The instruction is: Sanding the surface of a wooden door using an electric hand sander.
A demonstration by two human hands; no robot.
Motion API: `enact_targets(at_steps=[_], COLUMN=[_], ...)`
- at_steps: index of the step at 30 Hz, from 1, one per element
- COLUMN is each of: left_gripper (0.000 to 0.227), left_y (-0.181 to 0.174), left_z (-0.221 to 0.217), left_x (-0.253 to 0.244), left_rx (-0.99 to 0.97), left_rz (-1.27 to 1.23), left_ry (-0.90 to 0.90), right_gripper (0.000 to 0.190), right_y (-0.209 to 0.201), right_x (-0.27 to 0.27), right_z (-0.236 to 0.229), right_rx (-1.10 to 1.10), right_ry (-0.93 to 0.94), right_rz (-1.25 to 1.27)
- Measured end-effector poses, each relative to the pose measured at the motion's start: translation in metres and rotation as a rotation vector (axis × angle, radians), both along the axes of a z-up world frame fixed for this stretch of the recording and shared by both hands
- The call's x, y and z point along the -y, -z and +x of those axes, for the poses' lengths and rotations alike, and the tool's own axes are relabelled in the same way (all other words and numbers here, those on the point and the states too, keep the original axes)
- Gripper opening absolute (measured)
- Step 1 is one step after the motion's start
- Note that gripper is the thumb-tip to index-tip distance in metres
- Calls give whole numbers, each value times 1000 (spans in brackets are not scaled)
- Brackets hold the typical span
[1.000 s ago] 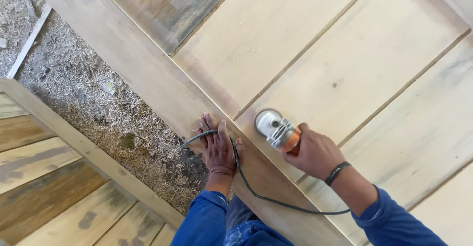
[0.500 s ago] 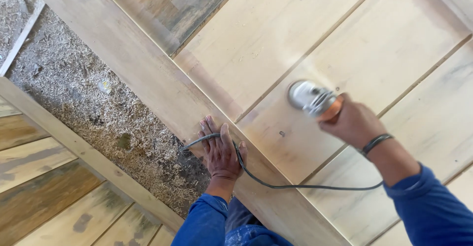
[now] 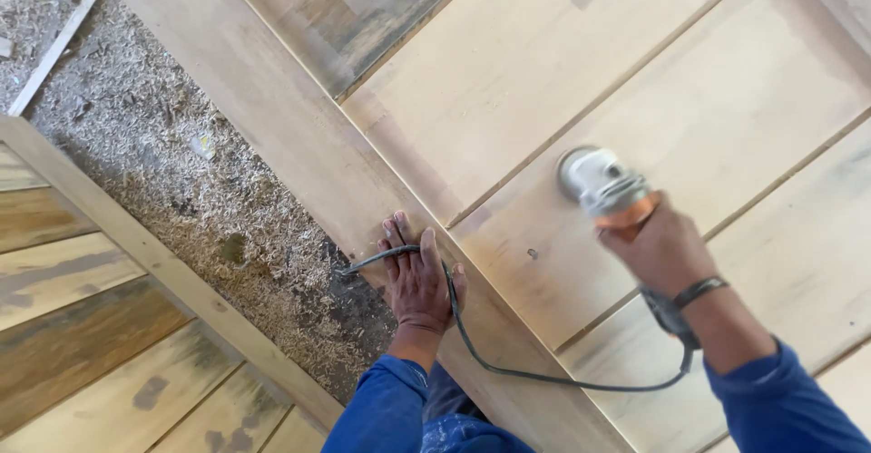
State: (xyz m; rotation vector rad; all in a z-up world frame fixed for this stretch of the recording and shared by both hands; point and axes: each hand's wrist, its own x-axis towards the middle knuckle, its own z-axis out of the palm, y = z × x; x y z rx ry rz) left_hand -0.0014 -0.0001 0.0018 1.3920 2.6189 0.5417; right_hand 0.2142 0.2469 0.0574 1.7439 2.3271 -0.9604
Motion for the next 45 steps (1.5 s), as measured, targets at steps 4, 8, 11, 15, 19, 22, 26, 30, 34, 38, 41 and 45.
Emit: enact_targets(at_steps=[4,8,11,15,19,22,26,30,34,38,41,45], left_gripper=[81,80,79,77,77,78,78,78,74,72,72,72], left_y=[4,6,5,4,2,3,-1,0,1,3,1,0], left_z=[0,1,0,-1,1,0,-1,-1,0,0,-1,1], left_x=[1,0,1,1,2,2,0,0,0,1,-3,-2], left_rx=[-26,-29,-26,-20,-14,-20,-7,-20,-47,-66,-68,-73], left_rz=[-10,1,14,27,7,-7,-1,1,0,12,-1,-8], left_ry=[11,-4,-14,-1,8,15,17,24,27,35,37,31], right_gripper=[62,59,62,61,57,56,55,55,55,54,57,64], right_y=[-23,-41,-44,-43,-49,-49,-42,-36,-30,-29,-27,-13], right_x=[39,52,55,56,53,43,14,-22,-52,-74,-88,-109], right_z=[-24,-55,-72,-80,-79,-77,-63,-51,-42,-34,-24,-7], right_rx=[-1,14,14,12,57,111,87,106,84,81,65,-11], right_ry=[-163,-298,-371,-430,-488,-534,-512,-449,-386,-324,-270,-123], right_rz=[-80,-135,-146,-166,-197,-221,-141,-59,-13,16,32,19])
